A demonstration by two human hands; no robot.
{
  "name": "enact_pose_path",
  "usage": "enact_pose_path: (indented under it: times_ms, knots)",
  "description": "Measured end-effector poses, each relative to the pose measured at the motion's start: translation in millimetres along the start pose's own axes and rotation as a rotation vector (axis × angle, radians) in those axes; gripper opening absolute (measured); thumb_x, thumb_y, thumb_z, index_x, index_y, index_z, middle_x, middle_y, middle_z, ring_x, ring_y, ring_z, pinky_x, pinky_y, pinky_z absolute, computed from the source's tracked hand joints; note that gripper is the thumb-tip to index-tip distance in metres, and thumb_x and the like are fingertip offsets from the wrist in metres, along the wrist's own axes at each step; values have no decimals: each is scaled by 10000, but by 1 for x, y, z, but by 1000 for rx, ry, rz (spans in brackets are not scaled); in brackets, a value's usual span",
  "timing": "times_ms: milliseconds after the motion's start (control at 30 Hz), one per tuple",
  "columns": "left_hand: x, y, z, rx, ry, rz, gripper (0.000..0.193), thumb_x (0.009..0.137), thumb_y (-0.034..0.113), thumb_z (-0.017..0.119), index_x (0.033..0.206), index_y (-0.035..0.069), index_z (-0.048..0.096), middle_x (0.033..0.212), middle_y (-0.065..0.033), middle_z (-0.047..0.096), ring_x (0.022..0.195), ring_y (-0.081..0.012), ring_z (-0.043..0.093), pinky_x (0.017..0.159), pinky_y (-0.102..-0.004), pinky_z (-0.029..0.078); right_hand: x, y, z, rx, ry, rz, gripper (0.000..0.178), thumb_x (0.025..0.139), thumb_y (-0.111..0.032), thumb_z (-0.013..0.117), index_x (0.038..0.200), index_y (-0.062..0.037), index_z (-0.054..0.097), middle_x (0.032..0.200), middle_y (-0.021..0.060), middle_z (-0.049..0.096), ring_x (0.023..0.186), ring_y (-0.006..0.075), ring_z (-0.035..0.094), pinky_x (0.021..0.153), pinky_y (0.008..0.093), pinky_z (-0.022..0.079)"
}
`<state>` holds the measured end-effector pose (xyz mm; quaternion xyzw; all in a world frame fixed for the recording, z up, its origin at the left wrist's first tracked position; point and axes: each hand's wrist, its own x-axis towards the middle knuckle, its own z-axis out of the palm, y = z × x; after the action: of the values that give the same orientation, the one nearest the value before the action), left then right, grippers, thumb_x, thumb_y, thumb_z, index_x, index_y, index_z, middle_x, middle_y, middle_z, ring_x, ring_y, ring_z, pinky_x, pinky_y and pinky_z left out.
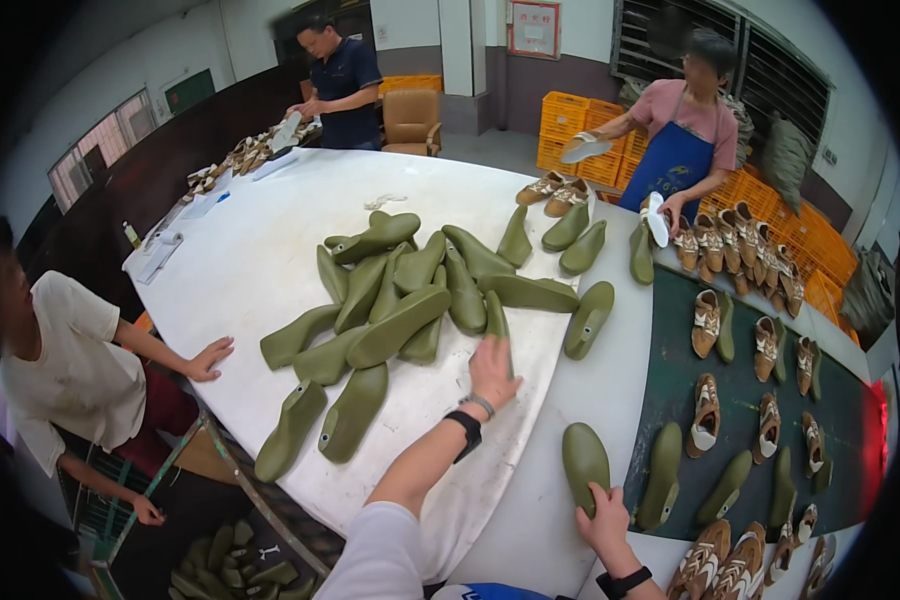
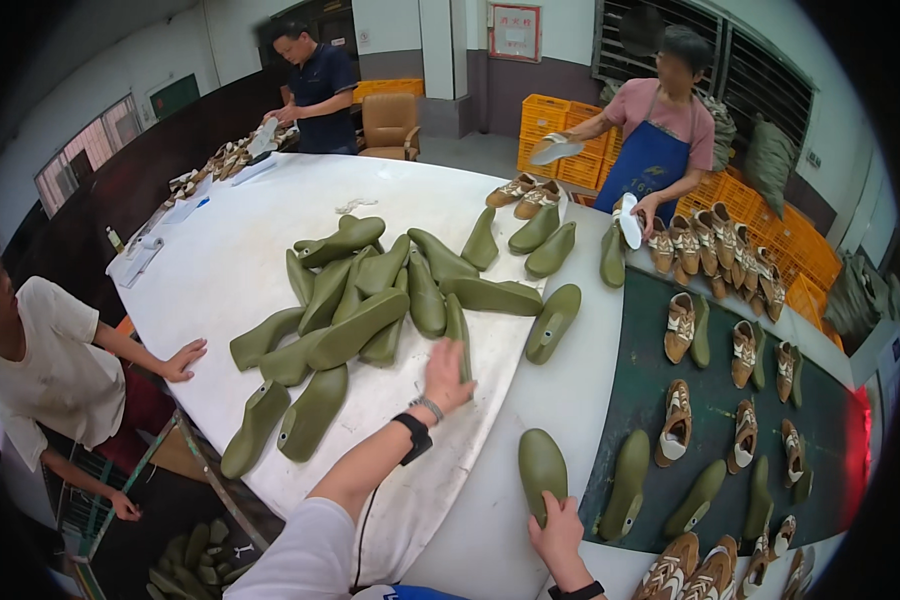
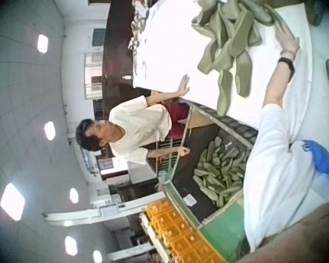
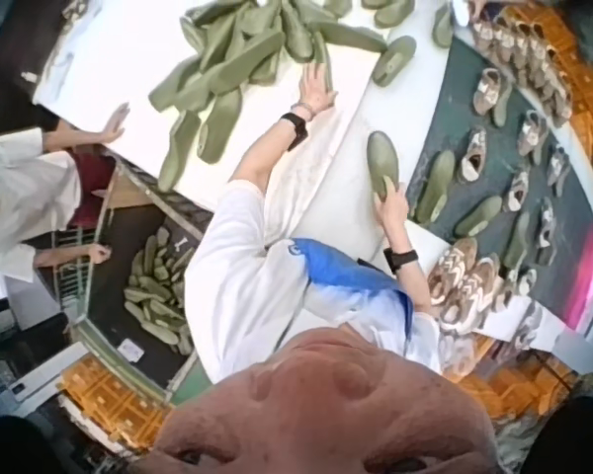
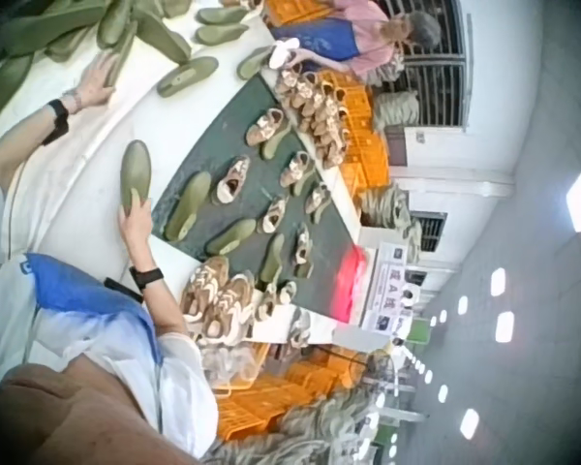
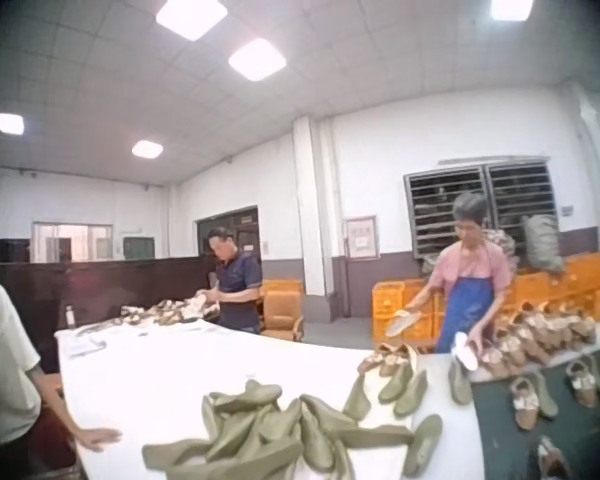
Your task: The recorder and others are assembling footwear by matching shoe uppers with lasts and insoles on a production table.
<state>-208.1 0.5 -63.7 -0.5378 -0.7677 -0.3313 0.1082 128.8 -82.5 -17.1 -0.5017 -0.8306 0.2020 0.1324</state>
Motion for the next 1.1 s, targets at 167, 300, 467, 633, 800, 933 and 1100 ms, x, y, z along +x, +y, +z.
enact_pose_path:
  times_ms: [167,300,467,633,800,933,1100]
  knots:
    - [41,-43,34,-266,-518,-704,1069,602,504,705,1410,136,110,1341,-251,292,1254,-396,266,1031,-432,274,-1,34,20,205,211,-86,419,663,-117,652,1070,-61,573,1049,167,481,960,318,512,847,360,437]
    - [48,-25,23,-202,-586,-711,1061,599,503,679,1424,200,84,1266,-250,388,1175,-395,383,964,-452,360,5,32,21,310,198,-66,398,691,-105,642,1080,-65,567,1206,195,456,1104,347,469,940,369,391]
    - [-12,39,-40,330,-718,-207,974,646,568,669,1415,189,207,1172,-232,439,1107,-385,430,898,-469,397,25,30,28,402,212,-65,360,741,-102,607,1095,-63,550,1231,192,449,1131,360,453,952,374,383]
    - [-89,83,-64,-158,-792,-33,704,755,346,674,1339,129,345,1162,-282,458,1036,-403,509,907,-412,423,30,35,37,426,245,-42,361,767,-202,648,1091,-67,563,1231,202,445,1118,355,462,932,373,394]
    - [-160,116,-54,-579,-782,-106,825,736,289,659,1362,-5,209,1223,-324,395,1110,-441,447,949,-428,392,17,19,50,457,303,57,455,748,-301,689,1102,-45,561,1250,240,418,1162,386,415,960,409,363]
    - [-178,113,-74,-800,-985,-90,861,769,377,652,1377,-27,195,1363,-260,325,1300,-327,291,1048,-374,284,-7,7,41,394,239,57,586,668,-362,749,1113,-36,551,1295,268,353,1194,413,374,981,429,345]
    - [-134,-58,-105,187,-67,-90,710,695,315,702,1283,51,405,1278,-200,443,1223,-374,357,1050,-442,256,-32,-25,29,100,200,-124,596,623,-366,764,1089,-46,575,1305,241,334,1220,426,305,979,474,333]
